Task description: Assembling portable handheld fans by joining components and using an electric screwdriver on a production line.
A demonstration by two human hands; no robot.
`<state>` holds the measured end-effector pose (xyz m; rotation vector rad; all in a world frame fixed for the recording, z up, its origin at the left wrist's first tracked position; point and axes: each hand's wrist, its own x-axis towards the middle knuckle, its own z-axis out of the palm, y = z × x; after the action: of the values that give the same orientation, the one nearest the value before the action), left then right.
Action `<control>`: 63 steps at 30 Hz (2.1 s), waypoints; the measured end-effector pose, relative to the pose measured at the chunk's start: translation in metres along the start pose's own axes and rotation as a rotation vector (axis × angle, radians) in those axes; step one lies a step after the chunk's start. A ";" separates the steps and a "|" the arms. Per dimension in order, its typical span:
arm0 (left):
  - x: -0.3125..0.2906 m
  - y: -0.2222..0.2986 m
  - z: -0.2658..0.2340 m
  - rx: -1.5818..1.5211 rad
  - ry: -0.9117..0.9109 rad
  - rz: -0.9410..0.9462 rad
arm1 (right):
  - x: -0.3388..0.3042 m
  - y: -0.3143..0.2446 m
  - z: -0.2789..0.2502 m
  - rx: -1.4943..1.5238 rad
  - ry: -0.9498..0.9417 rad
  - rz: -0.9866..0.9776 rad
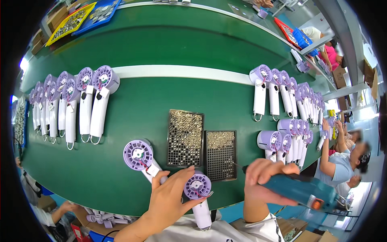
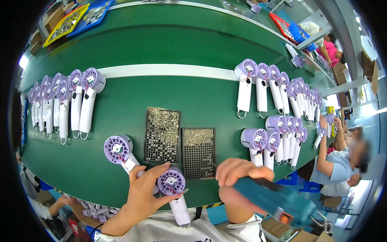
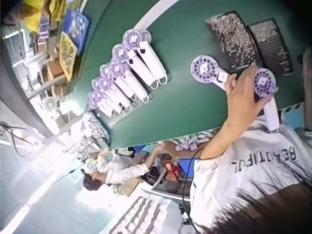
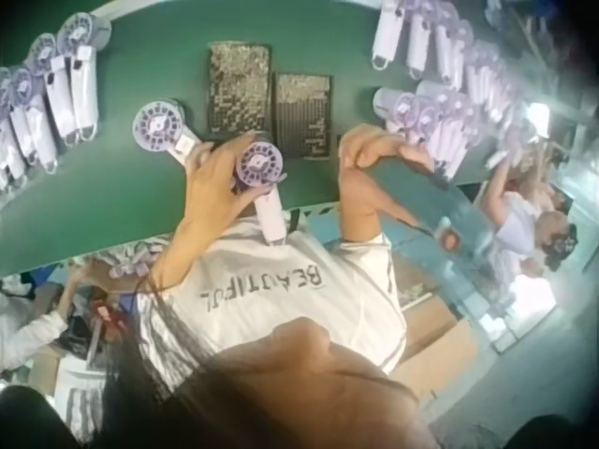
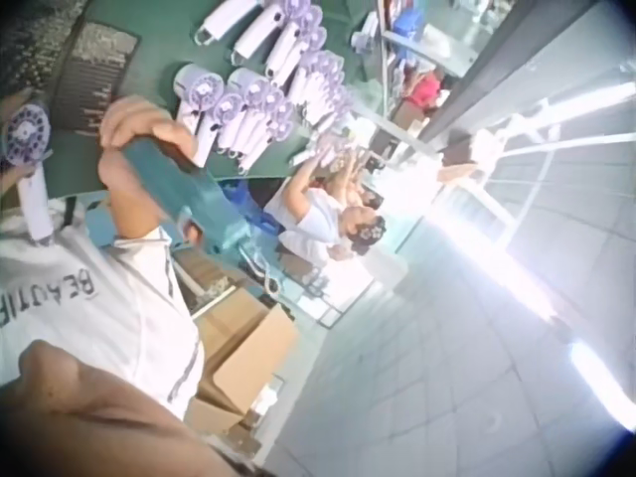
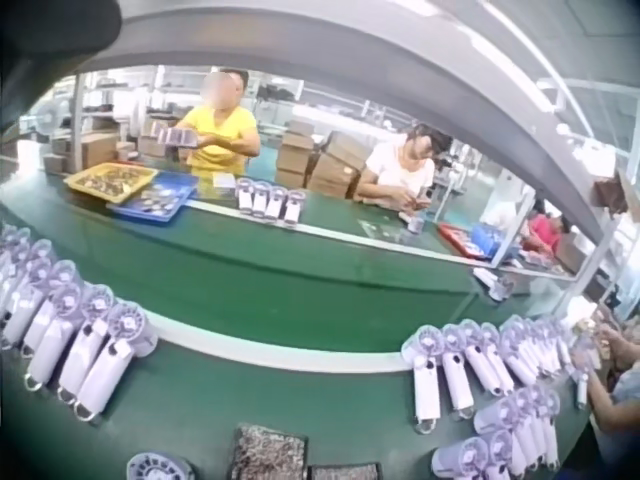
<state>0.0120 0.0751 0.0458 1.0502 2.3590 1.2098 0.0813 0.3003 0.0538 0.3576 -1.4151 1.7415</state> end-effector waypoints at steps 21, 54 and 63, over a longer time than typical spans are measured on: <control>-0.005 -0.011 0.004 -0.068 0.018 0.069 | -0.033 0.005 0.069 0.385 0.520 0.291; -0.019 -0.028 0.018 -0.154 0.015 0.154 | -0.070 0.026 0.102 0.114 -0.070 0.115; -0.055 -0.043 -0.068 0.188 0.039 0.139 | -0.033 -0.047 0.126 0.313 0.338 0.078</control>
<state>-0.0075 -0.0203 0.0491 1.2799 2.5046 1.0786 0.1009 0.1726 0.1035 0.1625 -0.9290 1.9830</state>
